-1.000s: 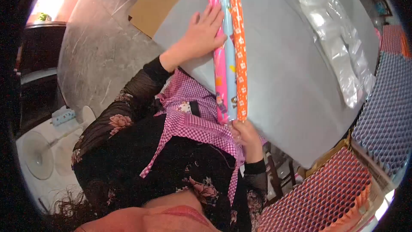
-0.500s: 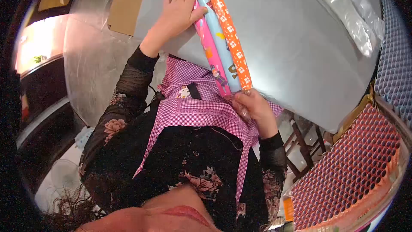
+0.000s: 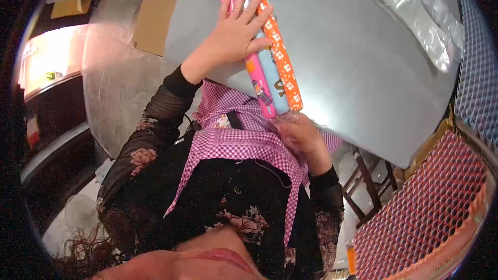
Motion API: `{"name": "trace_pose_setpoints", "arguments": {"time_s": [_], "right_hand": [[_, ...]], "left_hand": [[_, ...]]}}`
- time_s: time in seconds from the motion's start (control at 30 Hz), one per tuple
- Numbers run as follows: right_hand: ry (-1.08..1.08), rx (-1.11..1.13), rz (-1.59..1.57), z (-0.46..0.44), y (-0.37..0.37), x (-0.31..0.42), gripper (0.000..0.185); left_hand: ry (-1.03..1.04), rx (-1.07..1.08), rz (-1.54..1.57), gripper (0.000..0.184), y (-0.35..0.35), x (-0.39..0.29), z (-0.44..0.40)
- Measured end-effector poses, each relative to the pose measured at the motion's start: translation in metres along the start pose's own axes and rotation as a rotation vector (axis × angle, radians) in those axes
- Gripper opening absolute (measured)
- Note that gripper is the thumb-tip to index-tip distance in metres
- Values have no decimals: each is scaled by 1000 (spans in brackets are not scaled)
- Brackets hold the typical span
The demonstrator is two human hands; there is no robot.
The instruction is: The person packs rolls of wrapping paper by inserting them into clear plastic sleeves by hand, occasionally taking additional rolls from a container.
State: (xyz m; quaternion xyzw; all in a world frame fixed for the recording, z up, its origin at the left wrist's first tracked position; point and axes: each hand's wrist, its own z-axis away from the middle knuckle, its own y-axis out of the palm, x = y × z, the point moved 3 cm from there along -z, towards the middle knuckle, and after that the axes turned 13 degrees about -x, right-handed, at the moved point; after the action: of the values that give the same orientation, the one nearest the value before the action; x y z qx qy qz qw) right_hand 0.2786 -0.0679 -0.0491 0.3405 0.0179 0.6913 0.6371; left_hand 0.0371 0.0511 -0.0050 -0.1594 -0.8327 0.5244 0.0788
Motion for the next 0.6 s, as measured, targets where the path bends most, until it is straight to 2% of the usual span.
{"name": "trace_pose_setpoints", "arguments": {"time_s": [0.17, 0.23, 0.33, 0.4, 0.47, 0.53, 0.6], "right_hand": [[10, 69, -46, 0, 3, -10, 16], [-78, 94, -22, -5, 2, -12, 15], [-75, 191, -46, -1, 16, -2, 21], [-111, 3, 69, 1, 16, -4, 23], [-175, 41, 148, -5, 7, -9, 30], [-15, 53, 92, -6, 7, -7, 22], [-56, 50, 70, -10, 3, -13, 26]], "left_hand": [[-36, -1, -4, 72, -12, -7, 1], [-98, 30, 8, 76, -9, -15, -5], [-88, -52, 43, 76, -1, -21, -13], [-90, -86, 45, 77, -4, -21, -15], [-92, -70, 90, 79, -4, -20, -16], [-115, -54, 141, 80, -4, -15, -15], [-130, -29, 201, 82, -8, -11, -13]]}}
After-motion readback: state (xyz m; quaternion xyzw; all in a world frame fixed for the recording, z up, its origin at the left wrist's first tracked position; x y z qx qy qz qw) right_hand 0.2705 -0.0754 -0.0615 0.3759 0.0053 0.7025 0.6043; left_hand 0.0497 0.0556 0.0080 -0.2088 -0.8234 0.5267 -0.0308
